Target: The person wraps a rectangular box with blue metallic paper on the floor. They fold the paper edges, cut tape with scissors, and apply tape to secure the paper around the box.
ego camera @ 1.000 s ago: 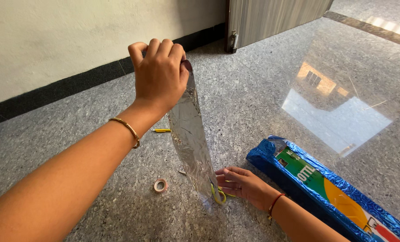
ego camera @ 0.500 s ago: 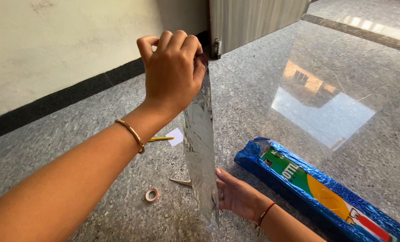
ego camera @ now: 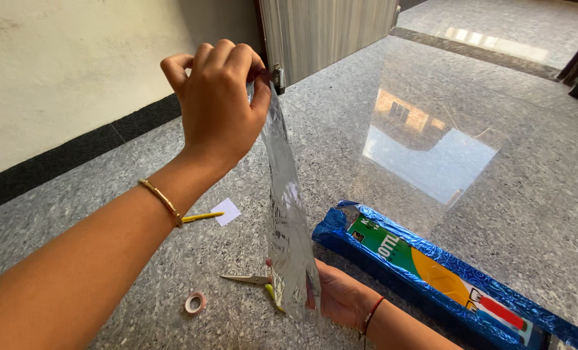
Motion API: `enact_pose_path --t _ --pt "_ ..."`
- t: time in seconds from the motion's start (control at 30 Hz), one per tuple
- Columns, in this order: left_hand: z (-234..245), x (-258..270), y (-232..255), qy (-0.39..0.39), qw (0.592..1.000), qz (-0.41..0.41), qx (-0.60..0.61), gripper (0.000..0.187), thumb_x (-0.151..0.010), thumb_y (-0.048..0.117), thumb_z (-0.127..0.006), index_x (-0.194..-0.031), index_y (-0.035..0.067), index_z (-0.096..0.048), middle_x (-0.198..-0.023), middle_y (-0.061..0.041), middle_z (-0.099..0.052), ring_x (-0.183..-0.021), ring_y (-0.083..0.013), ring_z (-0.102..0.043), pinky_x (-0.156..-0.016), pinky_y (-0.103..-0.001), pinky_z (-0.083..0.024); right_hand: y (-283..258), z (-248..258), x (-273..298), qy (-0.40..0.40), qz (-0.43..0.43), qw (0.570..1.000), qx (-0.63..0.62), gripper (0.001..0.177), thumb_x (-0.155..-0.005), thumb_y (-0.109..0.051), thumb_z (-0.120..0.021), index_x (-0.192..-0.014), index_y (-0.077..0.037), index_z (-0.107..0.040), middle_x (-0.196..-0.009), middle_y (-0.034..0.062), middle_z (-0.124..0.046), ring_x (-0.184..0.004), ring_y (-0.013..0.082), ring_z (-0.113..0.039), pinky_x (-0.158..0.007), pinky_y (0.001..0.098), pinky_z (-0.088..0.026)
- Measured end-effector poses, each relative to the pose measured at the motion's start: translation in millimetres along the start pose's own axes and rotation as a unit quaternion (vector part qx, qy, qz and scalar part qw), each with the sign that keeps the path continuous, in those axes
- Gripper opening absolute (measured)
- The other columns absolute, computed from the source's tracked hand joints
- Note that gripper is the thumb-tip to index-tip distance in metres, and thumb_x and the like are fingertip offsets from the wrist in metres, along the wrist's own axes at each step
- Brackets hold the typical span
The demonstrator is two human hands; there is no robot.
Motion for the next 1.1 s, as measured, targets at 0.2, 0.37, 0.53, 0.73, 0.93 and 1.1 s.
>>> enact_pose_path --t 0.2,0.37,0.53,0.73,0.93,1.1 --pt "-7 -1 2 -0.002 1.0 0.005 0.001 0.01 -0.096 0.018 -0.078 -0.096 0.016 -0.068 -0.095 0.004 -0.063 -0.096 -0.0179 -0.056 -0.096 -0.04 -0.03 -10 -3 -11 -0.074 0.01 0.997 -0.032 0.069 -0.107 -0.052 -0.04 -0.159 -0.007 -0.043 -0.136 0.0053 -0.061 -0.117 0.0148 -0.061 -0.101 0.0323 -0.054" --pt "-11 6 -2 -0.013 1.0 0.021 0.005 0.009 -0.098 0.017 -0.077 -0.097 0.016 -0.068 -0.095 0.004 -0.064 -0.095 -0.0174 -0.057 -0.097 -0.04 -0.03 -22 2 -16 -0.097 0.017 0.995 0.018 0.064 -0.099 -0.055 -0.042 -0.15 -0.018 -0.045 -0.126 0.0012 -0.063 -0.11 0.0139 -0.063 -0.097 0.0407 -0.055" --pt "-12 15 -16 -0.025 0.999 0.026 -0.006 0.01 -0.1 0.017 -0.077 -0.094 0.014 -0.069 -0.095 0.004 -0.066 -0.094 -0.0172 -0.057 -0.095 -0.039 -0.029 -34 20 -8 -0.07 0.06 0.996 0.009 0.047 -0.108 -0.043 -0.053 -0.142 -0.011 -0.056 -0.111 0.0016 -0.064 -0.104 0.0123 -0.063 -0.095 0.0343 -0.054" --pt "-12 33 -31 -0.044 0.998 0.043 -0.021 0.007 -0.101 0.017 -0.076 -0.096 0.016 -0.07 -0.094 0.005 -0.068 -0.094 -0.0161 -0.058 -0.096 -0.039 -0.028 -64 31 19 0.014 0.122 0.992 0.027 0.028 -0.104 -0.026 -0.057 -0.126 -0.009 -0.06 -0.11 0.0005 -0.07 -0.1 0.0115 -0.067 -0.091 0.0335 -0.054" --pt "-13 54 -35 -0.061 0.996 0.065 -0.029 0.008 -0.102 0.017 -0.076 -0.095 0.017 -0.071 -0.091 0.005 -0.068 -0.094 -0.0158 -0.057 -0.097 -0.039 -0.028 -93 32 49 0.077 0.156 0.983 0.057 0.033 -0.098 -0.022 -0.058 -0.128 -0.008 -0.06 -0.12 0.0023 -0.072 -0.109 0.0147 -0.069 -0.1 0.0389 -0.054" --pt "-16 68 -30 -0.094 0.991 0.085 -0.029 0.005 -0.101 0.018 -0.078 -0.1 0.021 -0.074 -0.093 0.006 -0.068 -0.09 -0.0161 -0.056 -0.095 -0.04 -0.027 -107 47 76 0.131 0.138 0.979 0.075 0.039 -0.094 -0.026 -0.061 -0.129 -0.009 -0.064 -0.115 0.004 -0.074 -0.101 0.0158 -0.071 -0.09 0.0394 -0.059"
Point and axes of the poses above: each hand's wrist, its own x-axis away from the middle knuckle, its own z-axis out of the back of the hand, y = z × x, the point moved 3 cm from there along -x, towards the middle knuckle
